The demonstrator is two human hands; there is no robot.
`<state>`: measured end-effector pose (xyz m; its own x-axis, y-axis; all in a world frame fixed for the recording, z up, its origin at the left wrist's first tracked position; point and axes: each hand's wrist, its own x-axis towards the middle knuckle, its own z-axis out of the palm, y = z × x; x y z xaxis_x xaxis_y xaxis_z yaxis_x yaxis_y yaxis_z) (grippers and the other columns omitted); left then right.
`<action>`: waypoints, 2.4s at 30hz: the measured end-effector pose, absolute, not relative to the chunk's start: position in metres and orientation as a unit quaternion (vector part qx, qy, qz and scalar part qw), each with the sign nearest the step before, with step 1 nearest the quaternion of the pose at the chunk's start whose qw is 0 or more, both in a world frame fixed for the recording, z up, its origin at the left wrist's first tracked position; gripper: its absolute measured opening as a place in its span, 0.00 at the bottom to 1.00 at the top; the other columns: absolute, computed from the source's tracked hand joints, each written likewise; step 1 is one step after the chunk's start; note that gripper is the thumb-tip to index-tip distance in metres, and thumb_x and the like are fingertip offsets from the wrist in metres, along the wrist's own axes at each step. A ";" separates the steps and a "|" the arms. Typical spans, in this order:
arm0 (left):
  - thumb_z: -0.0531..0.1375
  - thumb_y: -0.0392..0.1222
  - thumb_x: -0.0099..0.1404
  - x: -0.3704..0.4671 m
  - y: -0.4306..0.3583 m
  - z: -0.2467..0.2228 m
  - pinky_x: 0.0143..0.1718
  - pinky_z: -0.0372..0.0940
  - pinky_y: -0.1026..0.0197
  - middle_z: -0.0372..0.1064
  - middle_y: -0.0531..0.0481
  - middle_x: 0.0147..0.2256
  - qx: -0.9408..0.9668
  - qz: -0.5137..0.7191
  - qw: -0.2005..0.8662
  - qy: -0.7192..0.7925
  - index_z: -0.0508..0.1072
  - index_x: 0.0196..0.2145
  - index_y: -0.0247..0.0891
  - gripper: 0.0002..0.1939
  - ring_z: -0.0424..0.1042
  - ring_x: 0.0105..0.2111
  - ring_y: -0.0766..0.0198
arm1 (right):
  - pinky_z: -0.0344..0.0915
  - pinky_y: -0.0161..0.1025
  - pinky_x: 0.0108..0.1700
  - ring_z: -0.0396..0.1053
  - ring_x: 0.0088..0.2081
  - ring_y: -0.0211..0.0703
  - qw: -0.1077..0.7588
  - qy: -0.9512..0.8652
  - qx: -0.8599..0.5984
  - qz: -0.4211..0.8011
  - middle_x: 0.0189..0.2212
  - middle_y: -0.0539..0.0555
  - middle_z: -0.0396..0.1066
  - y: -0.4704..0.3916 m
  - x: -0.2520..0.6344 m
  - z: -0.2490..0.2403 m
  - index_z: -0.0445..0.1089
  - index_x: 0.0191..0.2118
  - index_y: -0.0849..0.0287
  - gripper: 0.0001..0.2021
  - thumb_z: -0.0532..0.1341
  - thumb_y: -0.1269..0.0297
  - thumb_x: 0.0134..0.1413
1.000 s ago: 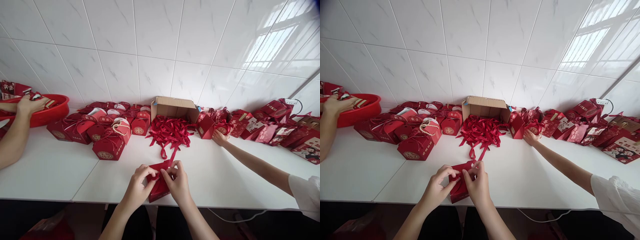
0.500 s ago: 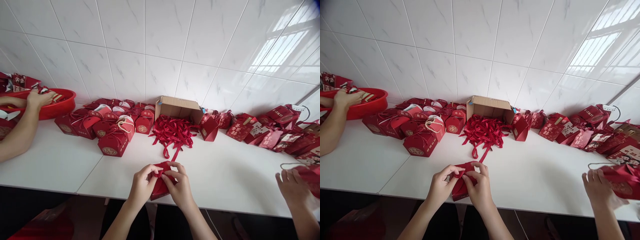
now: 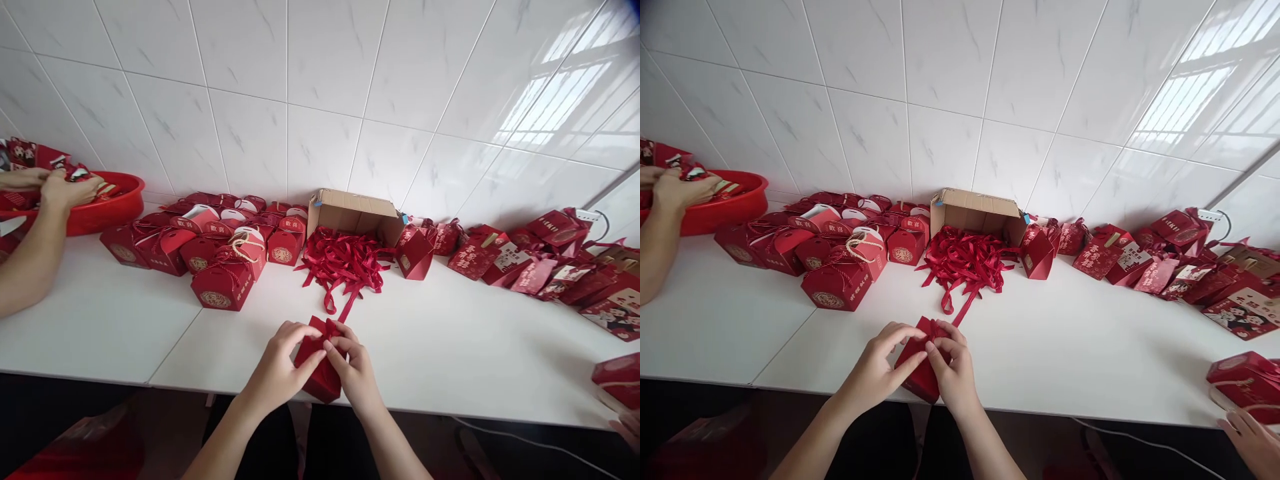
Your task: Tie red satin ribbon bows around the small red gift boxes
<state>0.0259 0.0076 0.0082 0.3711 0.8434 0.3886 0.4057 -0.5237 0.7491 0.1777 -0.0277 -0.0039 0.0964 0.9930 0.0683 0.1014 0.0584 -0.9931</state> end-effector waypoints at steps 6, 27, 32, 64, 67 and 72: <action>0.60 0.37 0.61 0.019 0.010 0.002 0.40 0.68 0.61 0.74 0.49 0.32 0.763 0.407 0.314 0.392 0.76 0.31 0.40 0.04 0.71 0.37 0.62 | 0.55 0.49 0.59 0.56 0.60 0.51 0.456 -0.585 -0.542 0.395 0.53 0.59 0.66 -0.035 0.193 0.004 0.77 0.35 0.55 0.15 0.55 0.55 0.60; 0.56 0.35 0.63 0.003 0.027 0.030 0.43 0.64 0.63 0.70 0.50 0.37 0.845 0.275 0.318 0.330 0.73 0.34 0.41 0.06 0.70 0.40 0.64 | 0.59 0.31 0.28 0.59 0.25 0.32 0.335 -0.710 -0.466 0.408 0.30 0.48 0.66 -0.002 0.215 0.035 0.65 0.43 0.58 0.09 0.57 0.71 0.55; 0.57 0.35 0.62 0.001 0.029 0.038 0.42 0.65 0.61 0.71 0.50 0.34 0.856 0.254 0.303 0.333 0.73 0.32 0.41 0.06 0.69 0.39 0.61 | 0.63 0.33 0.36 0.64 0.33 0.35 0.314 -0.817 -0.372 0.309 0.34 0.52 0.67 -0.006 0.218 0.041 0.70 0.40 0.58 0.16 0.52 0.81 0.53; 0.54 0.39 0.61 0.004 0.048 0.062 0.35 0.60 0.63 0.69 0.52 0.31 0.858 0.116 0.363 0.344 0.68 0.31 0.40 0.04 0.65 0.32 0.63 | 0.71 0.38 0.40 0.65 0.39 0.39 0.293 -0.851 -0.344 0.266 0.39 0.55 0.61 -0.010 0.220 0.016 0.75 0.47 0.46 0.21 0.52 0.78 0.60; 0.55 0.40 0.61 0.005 0.050 0.064 0.32 0.59 0.64 0.69 0.52 0.31 0.857 0.101 0.369 0.346 0.69 0.31 0.40 0.04 0.65 0.30 0.63 | 0.70 0.39 0.43 0.66 0.41 0.39 0.298 -0.847 -0.343 0.276 0.41 0.55 0.61 -0.010 0.221 0.015 0.74 0.48 0.46 0.22 0.51 0.79 0.59; 0.57 0.39 0.58 0.007 0.053 0.062 0.26 0.56 0.65 0.69 0.53 0.29 0.857 0.060 0.368 0.356 0.68 0.30 0.40 0.02 0.63 0.26 0.65 | 0.70 0.37 0.42 0.65 0.40 0.39 0.295 -0.846 -0.350 0.276 0.41 0.55 0.61 -0.010 0.222 0.015 0.74 0.48 0.46 0.23 0.52 0.81 0.58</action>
<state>0.0068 0.0529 0.0624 0.7397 0.6538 -0.1596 0.5655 -0.4752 0.6740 0.2218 -0.0100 0.0149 -0.5817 0.7539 0.3054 0.4291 0.6034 -0.6722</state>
